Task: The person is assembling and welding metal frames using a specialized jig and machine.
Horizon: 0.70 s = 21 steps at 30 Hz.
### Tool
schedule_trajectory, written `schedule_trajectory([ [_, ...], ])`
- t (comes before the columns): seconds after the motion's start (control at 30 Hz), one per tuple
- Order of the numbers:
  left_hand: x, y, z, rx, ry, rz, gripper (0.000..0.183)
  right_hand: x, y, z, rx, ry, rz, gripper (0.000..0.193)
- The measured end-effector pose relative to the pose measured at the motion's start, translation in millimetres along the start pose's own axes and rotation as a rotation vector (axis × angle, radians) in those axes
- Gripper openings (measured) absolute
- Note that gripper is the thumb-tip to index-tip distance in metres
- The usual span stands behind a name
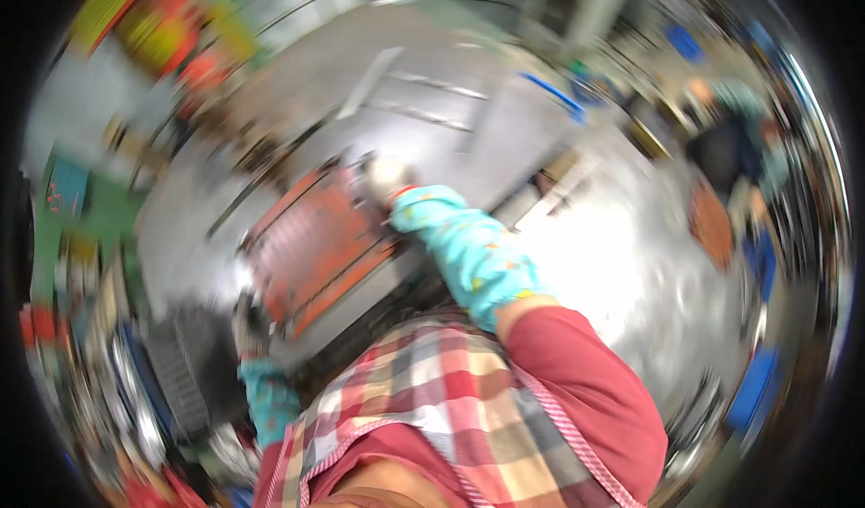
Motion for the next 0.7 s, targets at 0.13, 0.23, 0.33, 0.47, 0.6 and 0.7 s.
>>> schedule_trajectory([
  [0.13, -12.3, 33.9, -20.0, 0.033, -0.418, 0.017, 0.026, 30.8, 89.4, 66.4, -0.090, -0.352, 0.068, 0.030],
  [0.23, -64.0, 84.8, -38.7, 0.051, -0.485, -0.072, 0.032, 24.5, 177.7, 137.6, -0.207, -0.472, 0.171, 0.035],
  [0.33, -151.0, 135.2, -51.7, 0.029, -0.495, -0.275, 0.031, 18.4, 291.4, 224.0, -0.418, -0.565, 0.163, 0.036],
  [0.47, -258.5, 200.2, -95.7, -0.117, -0.603, -0.789, 0.027, -36.6, 414.5, 317.9, -0.656, -0.581, 0.281, 0.035],
  [0.6, -339.5, 234.4, -224.4, 0.877, -0.181, -1.091, 0.026, -57.9, 550.1, 392.7, -0.936, -0.599, 0.242, 0.036],
  [0.7, -384.9, 261.0, -288.4, 0.819, -0.374, -1.060, 0.028, -89.3, 651.1, 430.7, -1.071, -0.723, 0.294, 0.035],
])
Point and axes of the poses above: each hand's wrist, its own y-axis away from the middle knuckle, its own x-axis out of the back of the hand, z = x × y, the point moved 7 cm from there along -y, towards the middle knuckle, and after that the axes turned 5 degrees about y, right-handed, at the moved point
